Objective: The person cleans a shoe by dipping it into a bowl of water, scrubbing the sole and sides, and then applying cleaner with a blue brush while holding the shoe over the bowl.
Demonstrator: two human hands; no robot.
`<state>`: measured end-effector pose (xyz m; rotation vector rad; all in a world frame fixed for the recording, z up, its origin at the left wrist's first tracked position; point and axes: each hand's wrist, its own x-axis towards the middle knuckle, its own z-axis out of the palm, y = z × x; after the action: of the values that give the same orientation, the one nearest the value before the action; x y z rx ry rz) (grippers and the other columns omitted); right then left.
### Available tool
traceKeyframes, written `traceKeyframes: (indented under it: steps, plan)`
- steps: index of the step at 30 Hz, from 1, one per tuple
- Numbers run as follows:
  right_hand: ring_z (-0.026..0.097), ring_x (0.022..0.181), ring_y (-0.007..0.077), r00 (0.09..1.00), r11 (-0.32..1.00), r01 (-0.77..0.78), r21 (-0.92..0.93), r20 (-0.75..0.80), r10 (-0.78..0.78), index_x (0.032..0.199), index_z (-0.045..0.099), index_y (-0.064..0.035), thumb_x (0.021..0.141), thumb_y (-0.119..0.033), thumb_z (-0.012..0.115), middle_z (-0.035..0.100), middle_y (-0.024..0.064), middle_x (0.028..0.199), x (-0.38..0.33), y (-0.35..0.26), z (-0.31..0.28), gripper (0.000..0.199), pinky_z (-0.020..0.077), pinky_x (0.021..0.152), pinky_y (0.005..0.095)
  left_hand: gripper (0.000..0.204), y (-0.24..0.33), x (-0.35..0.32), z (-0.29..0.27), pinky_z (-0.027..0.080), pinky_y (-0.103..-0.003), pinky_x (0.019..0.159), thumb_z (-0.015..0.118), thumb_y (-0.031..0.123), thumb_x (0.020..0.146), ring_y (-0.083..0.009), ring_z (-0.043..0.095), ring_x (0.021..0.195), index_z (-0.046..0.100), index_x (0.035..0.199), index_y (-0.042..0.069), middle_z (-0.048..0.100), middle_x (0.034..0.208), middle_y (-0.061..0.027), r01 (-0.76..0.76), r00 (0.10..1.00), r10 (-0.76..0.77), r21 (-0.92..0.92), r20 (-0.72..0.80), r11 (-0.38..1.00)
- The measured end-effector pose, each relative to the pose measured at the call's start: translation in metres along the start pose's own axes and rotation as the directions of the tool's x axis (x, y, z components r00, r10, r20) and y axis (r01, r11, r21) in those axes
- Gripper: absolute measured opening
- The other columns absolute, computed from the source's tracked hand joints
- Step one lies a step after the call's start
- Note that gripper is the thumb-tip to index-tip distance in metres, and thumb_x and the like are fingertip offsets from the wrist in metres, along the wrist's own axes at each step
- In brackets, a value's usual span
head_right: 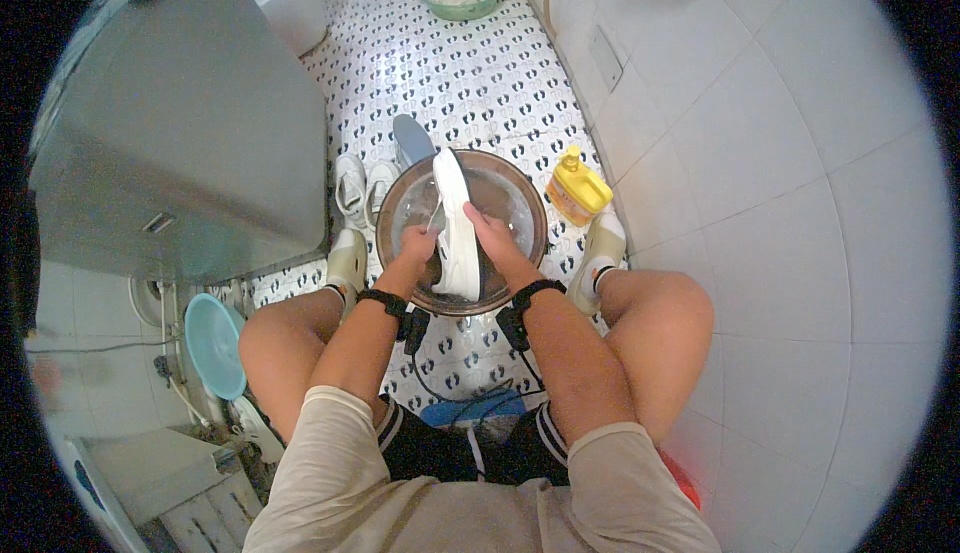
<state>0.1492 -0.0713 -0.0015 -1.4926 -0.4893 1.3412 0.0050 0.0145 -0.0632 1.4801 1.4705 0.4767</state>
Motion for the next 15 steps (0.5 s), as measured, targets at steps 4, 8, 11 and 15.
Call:
traceKeyframes:
  steps: [4,8,11,15]
  plan:
    - [0.059,0.097,0.0271,0.964,0.984,-0.044,-0.171,-0.266,-0.003,0.111,0.057,0.0078,0.087,-0.054,0.044,0.061,0.0194,0.106,0.011,0.009,-0.009,0.067,0.0421,0.086,0.0342,0.027,0.001,0.002,-0.002,0.045,-0.037,0.063,0.066,0.023,0.079,-0.0203,0.058,0.067,0.064,0.08,-0.004,0.063,0.073,-0.0131,0.0,0.999,0.0,-0.015,-0.036,1.0]
    - [0.06,0.096,0.0306,0.983,0.996,0.011,-0.086,-0.183,-0.026,0.105,0.058,0.008,0.083,-0.053,0.051,0.061,0.0226,0.105,0.009,0.017,-0.009,0.065,0.0438,0.084,0.0358,0.03,0.016,-0.014,-0.019,0.046,-0.038,0.066,0.066,0.027,0.076,-0.028,0.061,0.07,0.063,0.077,-0.002,0.063,0.076,-0.0187,-0.002,1.0,0.0,-0.072,-0.024,0.997]
    - [0.06,0.096,0.0312,0.977,0.954,-0.014,-0.3,-0.205,-0.051,0.108,0.055,0.0067,0.077,-0.055,0.06,0.061,0.0231,0.103,0.017,0.021,-0.031,0.069,0.0446,0.084,0.0357,0.03,0.042,-0.021,-0.013,0.046,-0.038,0.064,0.068,0.027,0.075,-0.0264,0.06,0.067,0.061,0.074,-0.002,0.063,0.074,-0.0168,-0.096,0.995,0.096,0.033,0.013,0.995]
    - [0.06,0.096,0.0271,0.98,0.821,-0.03,-0.57,-0.177,-0.087,0.116,0.048,0.0045,0.072,-0.052,0.067,0.06,0.0191,0.107,-0.014,-0.009,0.003,0.074,0.0467,0.082,0.0368,0.026,0.024,-0.018,-0.025,0.047,-0.037,0.068,0.069,0.024,0.072,-0.0277,0.062,0.071,0.063,0.076,-0.001,0.064,0.076,-0.0172,-0.064,0.998,0.066,0.065,-0.016,0.996]
